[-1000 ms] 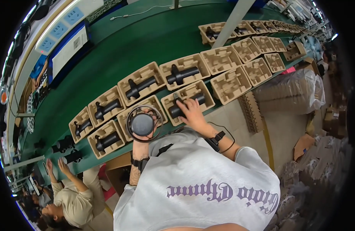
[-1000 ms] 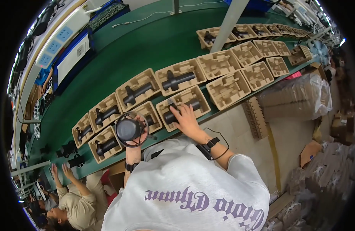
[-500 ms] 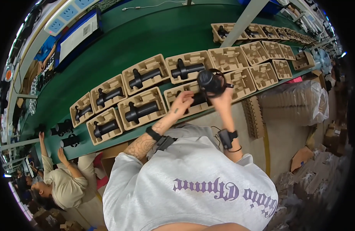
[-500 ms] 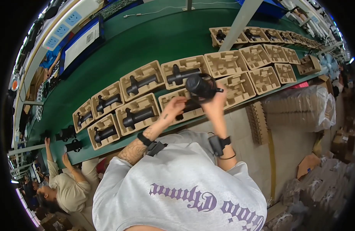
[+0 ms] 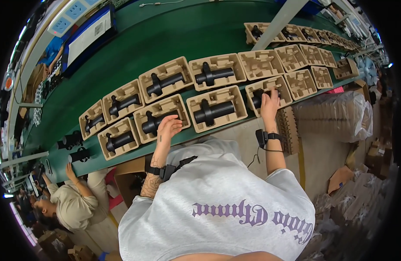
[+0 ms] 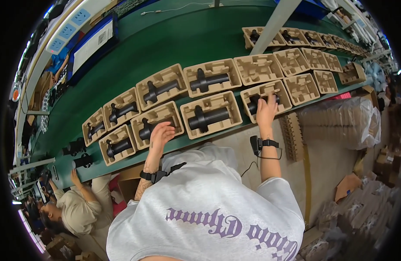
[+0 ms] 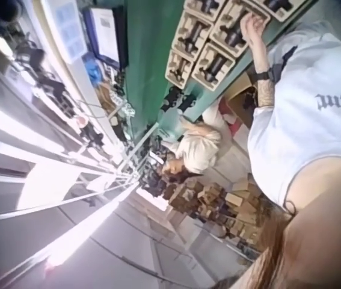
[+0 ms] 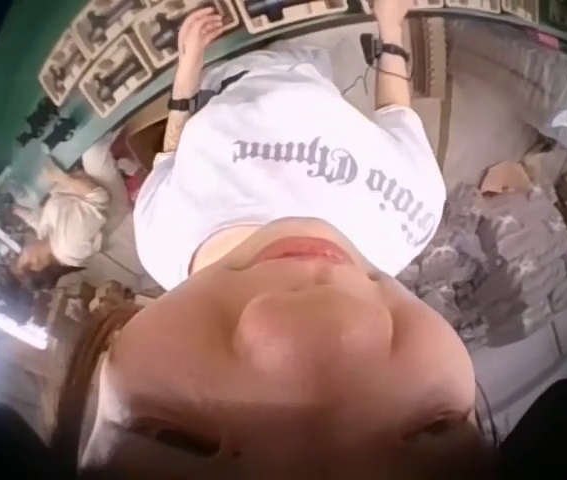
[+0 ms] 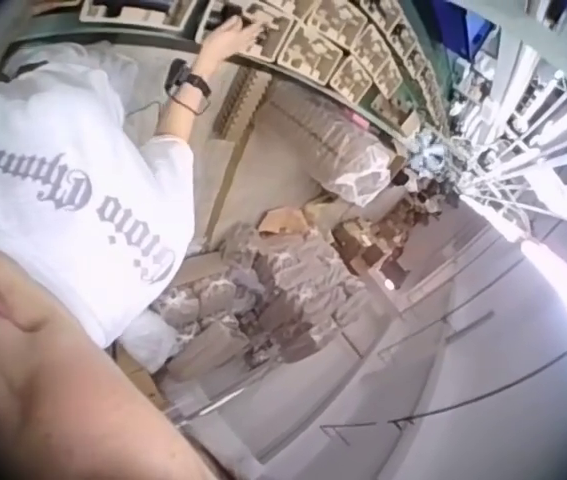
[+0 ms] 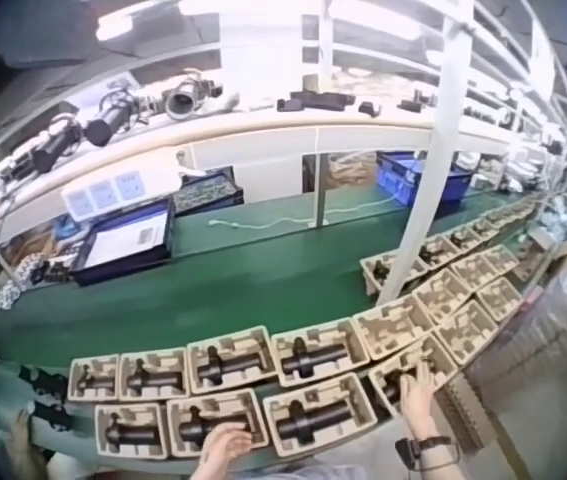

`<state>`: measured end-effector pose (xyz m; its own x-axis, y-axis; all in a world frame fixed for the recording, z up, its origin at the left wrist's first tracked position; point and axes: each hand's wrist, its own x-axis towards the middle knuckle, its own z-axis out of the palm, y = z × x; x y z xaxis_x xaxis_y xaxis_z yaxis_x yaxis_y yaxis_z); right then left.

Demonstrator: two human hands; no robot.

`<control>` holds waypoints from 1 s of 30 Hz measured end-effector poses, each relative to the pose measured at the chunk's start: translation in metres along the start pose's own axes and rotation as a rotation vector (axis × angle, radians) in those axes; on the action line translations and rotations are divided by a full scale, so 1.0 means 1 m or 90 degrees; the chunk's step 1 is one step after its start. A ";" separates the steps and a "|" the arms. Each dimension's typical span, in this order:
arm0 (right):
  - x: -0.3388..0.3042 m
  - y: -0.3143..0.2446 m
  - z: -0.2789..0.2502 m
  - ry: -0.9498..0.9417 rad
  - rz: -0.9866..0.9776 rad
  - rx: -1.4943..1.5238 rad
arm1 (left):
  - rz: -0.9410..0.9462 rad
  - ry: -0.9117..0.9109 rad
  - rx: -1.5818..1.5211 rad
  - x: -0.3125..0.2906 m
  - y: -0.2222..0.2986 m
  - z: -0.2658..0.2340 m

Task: The person places black components into cardboard trays, moves a stack of trays onto the workbench, and separates them. They then continue placing the black components into the individual trays and move the filled trays along the assembly line.

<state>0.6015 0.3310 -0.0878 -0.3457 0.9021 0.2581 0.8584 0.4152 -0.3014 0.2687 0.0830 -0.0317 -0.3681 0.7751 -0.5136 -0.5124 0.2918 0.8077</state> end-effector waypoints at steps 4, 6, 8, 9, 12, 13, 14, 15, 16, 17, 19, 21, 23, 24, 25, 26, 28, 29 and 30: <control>0.023 -0.012 0.004 0.078 0.049 -0.202 | 0.025 0.029 -0.004 -0.008 -0.005 -0.017; 0.044 -0.048 -0.028 -0.150 0.181 -0.208 | 0.069 0.075 -0.007 -0.025 -0.001 -0.027; 0.037 0.017 0.006 -0.053 0.189 -0.274 | 0.148 0.027 -0.054 -0.015 -0.004 -0.041; 0.049 0.013 -0.003 -0.238 0.207 -0.279 | 0.137 0.072 -0.027 -0.021 0.005 -0.048; 0.065 -0.012 0.006 -0.324 0.432 -0.206 | 0.153 0.185 -0.014 -0.039 0.023 -0.088; 0.068 -0.020 0.008 -0.338 0.478 -0.141 | 0.163 0.204 -0.011 -0.045 0.024 -0.104; 0.066 -0.023 0.008 -0.312 0.501 -0.171 | 0.184 0.211 -0.013 -0.041 0.025 -0.125; 0.059 0.017 0.030 -0.258 0.490 -0.162 | 0.209 0.252 -0.012 -0.040 0.029 -0.143; 0.061 0.004 0.033 -0.167 0.486 -0.239 | 0.236 0.313 -0.010 -0.048 0.034 -0.167; 0.063 -0.014 0.027 -0.067 0.482 -0.312 | 0.322 0.493 0.246 -0.061 0.045 -0.195; 0.054 0.036 0.027 0.311 0.259 -0.377 | 0.412 0.774 0.601 -0.081 0.075 -0.261; 0.054 -0.017 0.004 0.462 0.083 -0.215 | 0.325 0.996 0.716 -0.118 0.093 -0.337; 0.039 -0.131 -0.036 0.471 0.098 -0.163 | 0.247 1.082 0.727 -0.129 0.107 -0.390; 0.030 -0.196 -0.058 0.331 0.129 0.087 | 0.175 1.109 0.756 -0.132 0.107 -0.416; 0.013 -0.251 -0.079 0.196 0.169 0.319 | 0.122 1.109 0.788 -0.119 0.112 -0.444; 0.004 -0.296 -0.087 0.161 0.080 0.354 | 0.074 1.028 0.803 -0.108 0.110 -0.466; -0.012 -0.400 -0.097 -0.047 -0.031 0.598 | 0.061 0.930 0.796 -0.087 0.099 -0.511; -0.019 -0.438 -0.094 -0.174 -0.121 0.745 | 0.093 0.924 0.813 -0.084 0.102 -0.518; -0.026 -0.481 -0.098 -0.312 -0.229 0.794 | 0.122 0.916 0.831 -0.082 0.104 -0.523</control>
<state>0.2344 0.0959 0.1402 -0.7928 0.5648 0.2290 -0.1177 0.2268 -0.9668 -0.1606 -0.2434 -0.0572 -0.9427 0.0780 0.3244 0.1521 0.9659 0.2097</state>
